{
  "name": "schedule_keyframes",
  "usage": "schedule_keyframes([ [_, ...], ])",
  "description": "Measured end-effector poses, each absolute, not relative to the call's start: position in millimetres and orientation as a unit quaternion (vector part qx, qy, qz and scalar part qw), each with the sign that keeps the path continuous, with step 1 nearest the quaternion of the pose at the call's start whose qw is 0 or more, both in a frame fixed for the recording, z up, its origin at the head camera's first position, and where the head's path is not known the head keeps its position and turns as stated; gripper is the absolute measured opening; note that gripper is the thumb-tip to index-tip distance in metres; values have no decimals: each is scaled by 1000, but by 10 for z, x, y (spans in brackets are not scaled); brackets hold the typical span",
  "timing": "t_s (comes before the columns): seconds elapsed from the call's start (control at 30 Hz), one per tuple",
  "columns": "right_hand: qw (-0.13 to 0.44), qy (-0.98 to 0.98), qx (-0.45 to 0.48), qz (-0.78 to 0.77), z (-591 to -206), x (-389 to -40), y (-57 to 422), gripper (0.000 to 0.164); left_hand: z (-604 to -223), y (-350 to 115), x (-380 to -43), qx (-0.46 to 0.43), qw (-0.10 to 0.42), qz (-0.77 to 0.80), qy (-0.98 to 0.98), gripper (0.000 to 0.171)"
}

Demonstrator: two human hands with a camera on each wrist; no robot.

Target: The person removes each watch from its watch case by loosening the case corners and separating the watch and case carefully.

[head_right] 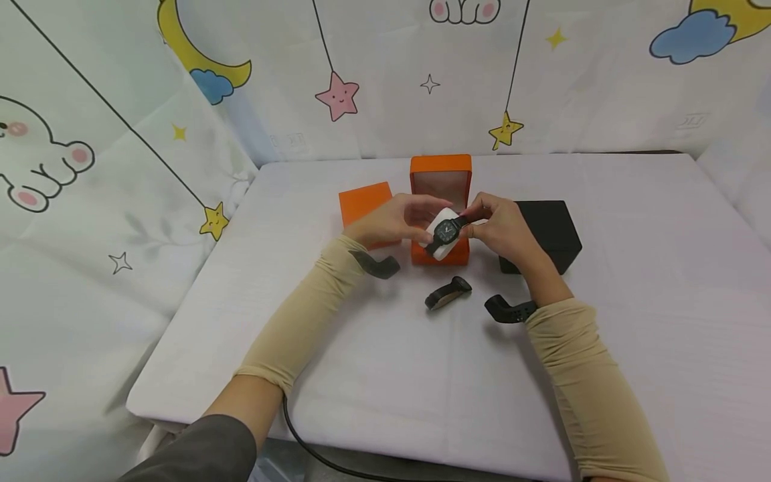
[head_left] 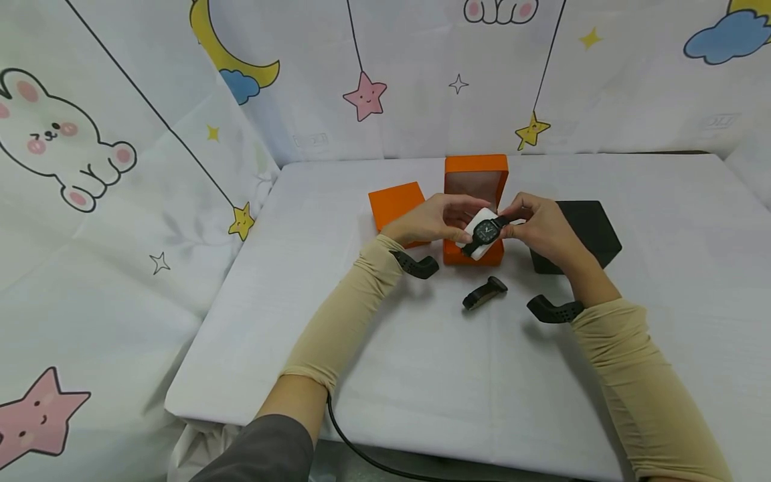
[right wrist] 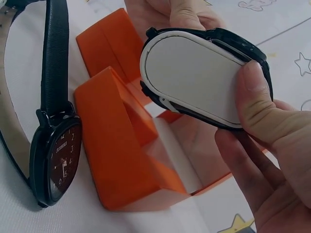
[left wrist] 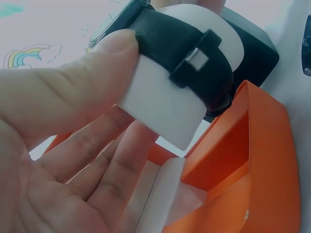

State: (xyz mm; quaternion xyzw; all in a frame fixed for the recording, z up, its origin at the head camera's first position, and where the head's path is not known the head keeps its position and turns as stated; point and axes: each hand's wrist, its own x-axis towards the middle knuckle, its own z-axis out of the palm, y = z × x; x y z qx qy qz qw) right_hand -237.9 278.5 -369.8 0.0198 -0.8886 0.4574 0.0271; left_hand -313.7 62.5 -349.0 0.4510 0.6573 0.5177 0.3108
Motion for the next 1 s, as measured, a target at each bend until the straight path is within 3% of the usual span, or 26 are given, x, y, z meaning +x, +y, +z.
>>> schedule_keyframes([
  [0.3, 37, -894, 25, 445, -3701, -2373, 2781, 30, -3484, 627, -3127, 457, 307, 514, 658, 64],
  [0.53, -3, -892, 26, 451, -3704, -2374, 2841, 38, -3526, 636, -3144, 449, 304, 523, 657, 61],
  [0.8, -24, -877, 43, 477, -3644, -2368, 2785, 65, -3662, 633, -3271, 402, 220, 585, 669, 60],
  [1.0, -7, -883, 28, 468, -3591, -2350, 2698, 65, -3647, 652, -3286, 340, 179, 624, 680, 53],
])
